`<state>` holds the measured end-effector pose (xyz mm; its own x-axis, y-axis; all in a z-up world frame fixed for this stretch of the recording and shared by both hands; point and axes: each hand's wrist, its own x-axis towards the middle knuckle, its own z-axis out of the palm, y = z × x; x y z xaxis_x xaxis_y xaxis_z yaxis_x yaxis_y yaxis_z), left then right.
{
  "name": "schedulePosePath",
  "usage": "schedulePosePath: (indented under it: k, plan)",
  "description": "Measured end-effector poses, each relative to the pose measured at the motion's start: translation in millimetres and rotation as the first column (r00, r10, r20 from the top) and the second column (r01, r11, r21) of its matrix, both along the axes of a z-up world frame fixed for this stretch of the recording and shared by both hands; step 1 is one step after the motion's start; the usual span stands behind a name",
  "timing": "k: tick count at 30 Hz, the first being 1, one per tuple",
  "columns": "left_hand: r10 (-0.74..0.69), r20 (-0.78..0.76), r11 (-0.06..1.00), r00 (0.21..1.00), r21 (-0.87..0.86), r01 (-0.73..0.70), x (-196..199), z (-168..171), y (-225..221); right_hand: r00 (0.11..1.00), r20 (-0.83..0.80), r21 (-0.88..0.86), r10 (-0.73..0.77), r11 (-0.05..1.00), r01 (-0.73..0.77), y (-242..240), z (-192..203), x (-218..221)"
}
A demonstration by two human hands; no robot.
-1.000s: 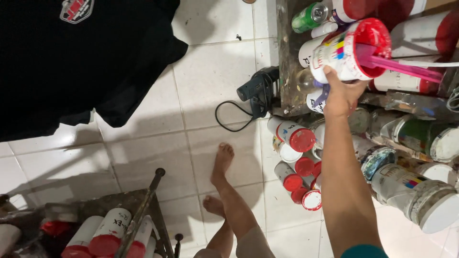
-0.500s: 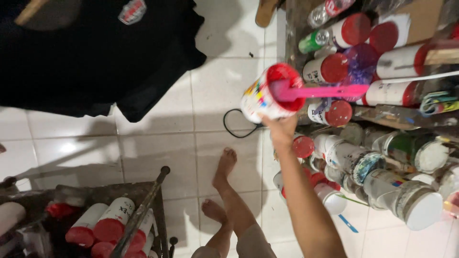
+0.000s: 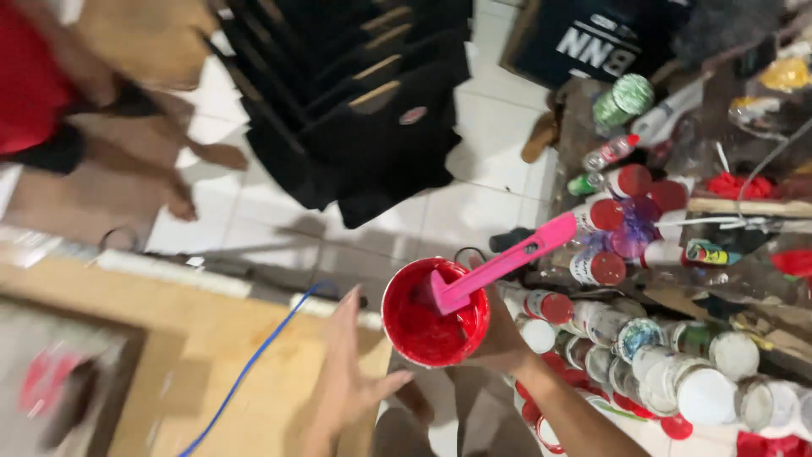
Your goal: The person is screen printing a red logo onto black t-shirts using a manual press and squeegee, and also mixing red ink in a container.
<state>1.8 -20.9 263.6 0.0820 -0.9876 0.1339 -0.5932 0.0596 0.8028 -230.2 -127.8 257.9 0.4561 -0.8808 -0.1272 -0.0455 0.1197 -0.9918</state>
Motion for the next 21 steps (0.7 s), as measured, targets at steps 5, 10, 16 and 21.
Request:
schedulePosePath:
  k: [5,10,16,21]
  plan:
    - [-0.068,-0.411,0.982,0.909,0.134,0.134,12.7,130.3,-9.3,0.916,-0.074,-0.131,0.395,0.906,-0.402,15.1,72.5,19.3]
    - [0.110,-0.439,0.994,0.892,0.059,-0.094,9.4,157.8,4.0,0.784,-0.001,-0.321,0.620,0.743,-0.588,-10.7,110.1,50.3]
    - [0.290,-0.533,0.928,0.795,-0.046,-0.369,-15.5,160.8,-8.5,0.388,-0.179,-0.402,0.904,0.292,-0.868,-110.8,154.7,71.4]
    - [0.348,-0.640,0.796,0.685,-0.184,-0.576,-30.5,184.2,-28.2,0.202,-0.017,-0.387,0.979,0.180,-0.904,-208.9,220.1,123.9]
